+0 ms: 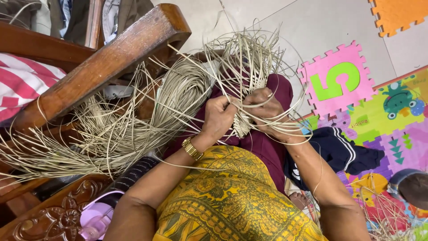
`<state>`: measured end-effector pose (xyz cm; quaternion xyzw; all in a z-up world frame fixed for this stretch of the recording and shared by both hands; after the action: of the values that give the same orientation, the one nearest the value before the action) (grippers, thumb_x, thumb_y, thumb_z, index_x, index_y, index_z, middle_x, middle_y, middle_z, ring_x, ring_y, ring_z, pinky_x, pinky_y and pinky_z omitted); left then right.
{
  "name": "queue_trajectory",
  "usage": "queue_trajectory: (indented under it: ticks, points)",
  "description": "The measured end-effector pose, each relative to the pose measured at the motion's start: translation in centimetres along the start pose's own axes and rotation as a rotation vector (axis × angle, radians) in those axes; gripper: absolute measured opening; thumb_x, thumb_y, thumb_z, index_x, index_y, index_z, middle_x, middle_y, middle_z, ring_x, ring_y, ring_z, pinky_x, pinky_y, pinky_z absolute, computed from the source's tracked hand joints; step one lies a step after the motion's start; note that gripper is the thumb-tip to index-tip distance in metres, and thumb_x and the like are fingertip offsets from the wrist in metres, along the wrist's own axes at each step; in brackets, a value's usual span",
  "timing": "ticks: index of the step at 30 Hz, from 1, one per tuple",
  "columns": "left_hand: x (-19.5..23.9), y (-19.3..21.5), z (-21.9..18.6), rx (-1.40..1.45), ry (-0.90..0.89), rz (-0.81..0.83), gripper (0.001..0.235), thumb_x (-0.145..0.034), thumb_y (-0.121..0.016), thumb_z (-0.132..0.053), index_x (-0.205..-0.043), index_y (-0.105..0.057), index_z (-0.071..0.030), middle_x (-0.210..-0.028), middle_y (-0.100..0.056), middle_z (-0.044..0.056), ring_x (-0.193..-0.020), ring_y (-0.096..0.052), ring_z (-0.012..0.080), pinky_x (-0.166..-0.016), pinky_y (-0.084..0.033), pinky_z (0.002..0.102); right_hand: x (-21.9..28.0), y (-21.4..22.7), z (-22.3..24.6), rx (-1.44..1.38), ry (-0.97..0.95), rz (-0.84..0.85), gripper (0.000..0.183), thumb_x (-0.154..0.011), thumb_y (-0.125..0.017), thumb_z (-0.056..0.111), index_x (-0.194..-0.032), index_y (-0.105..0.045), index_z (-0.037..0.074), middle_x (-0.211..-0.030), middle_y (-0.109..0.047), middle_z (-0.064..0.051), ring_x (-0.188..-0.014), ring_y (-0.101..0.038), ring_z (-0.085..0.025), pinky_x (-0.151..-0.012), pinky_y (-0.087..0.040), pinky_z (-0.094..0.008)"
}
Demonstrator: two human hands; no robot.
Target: Weaving dried straw fibers together to finish the outer brim of a hat.
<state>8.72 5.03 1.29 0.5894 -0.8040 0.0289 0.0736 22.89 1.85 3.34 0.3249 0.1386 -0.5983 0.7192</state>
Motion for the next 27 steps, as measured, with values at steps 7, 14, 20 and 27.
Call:
queue_trajectory:
  ticks: [7,14,20,27]
  points:
    - [0.3,-1.4,2.2,-0.281,-0.085,0.044,0.014,-0.080,-0.053,-0.005,-0.074,-0.064,0.002,-0.055,-0.056,0.018,-0.057,-0.054,0.0294,-0.050,-0.043,0.040,-0.6,0.3,-0.4,0.156,-0.045,0.076,0.013,-0.087,-0.062,0.014,-0.087,-0.067,0.002,-0.083,-0.059,-0.013,-0.077,-0.054,-0.026,-0.072,-0.047,-0.040]
    - [-0.7,-0.1,0.7,-0.021,0.126,-0.003,0.016,-0.077,-0.055,-0.002,-0.078,-0.071,-0.001,-0.049,-0.051,-0.003,-0.048,-0.040,0.0038,-0.042,-0.034,0.021,-3.2,1.6,-1.4,-0.387,-0.144,-0.111,0.015,-0.093,-0.058,0.011,-0.092,-0.060,-0.004,-0.084,-0.063,-0.017,-0.067,-0.059,-0.026,-0.061,-0.052,-0.034]
    - [-0.6,0.2,0.5,0.055,0.125,0.005,0.012,-0.076,-0.063,-0.001,-0.084,-0.071,0.002,-0.046,-0.047,-0.004,-0.046,-0.036,-0.0001,-0.040,-0.028,0.017,-0.3,1.6,-2.4,-0.017,-0.459,0.106,0.018,-0.078,-0.070,0.002,-0.092,-0.062,-0.005,-0.096,-0.055,-0.022,-0.088,-0.058,-0.039,-0.081,-0.049,-0.053]
    - [-0.1,-0.3,0.3,-0.040,0.099,-0.020,0.015,-0.076,-0.060,-0.005,-0.081,-0.074,-0.003,-0.043,-0.044,-0.003,-0.048,-0.035,0.0042,-0.041,-0.030,0.022,1.5,0.2,-3.4,-0.067,-0.299,0.015,0.013,-0.085,-0.063,0.004,-0.096,-0.066,-0.001,-0.090,-0.059,-0.018,-0.083,-0.057,-0.036,-0.076,-0.049,-0.048]
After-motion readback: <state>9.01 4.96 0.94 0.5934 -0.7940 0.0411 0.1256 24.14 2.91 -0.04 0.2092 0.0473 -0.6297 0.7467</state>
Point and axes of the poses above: each hand's wrist, its own x-axis away from the middle knuckle, its own y-axis out of the back of the hand, z = x × y, the point moved 6 cm from there along -x, towards the middle knuckle
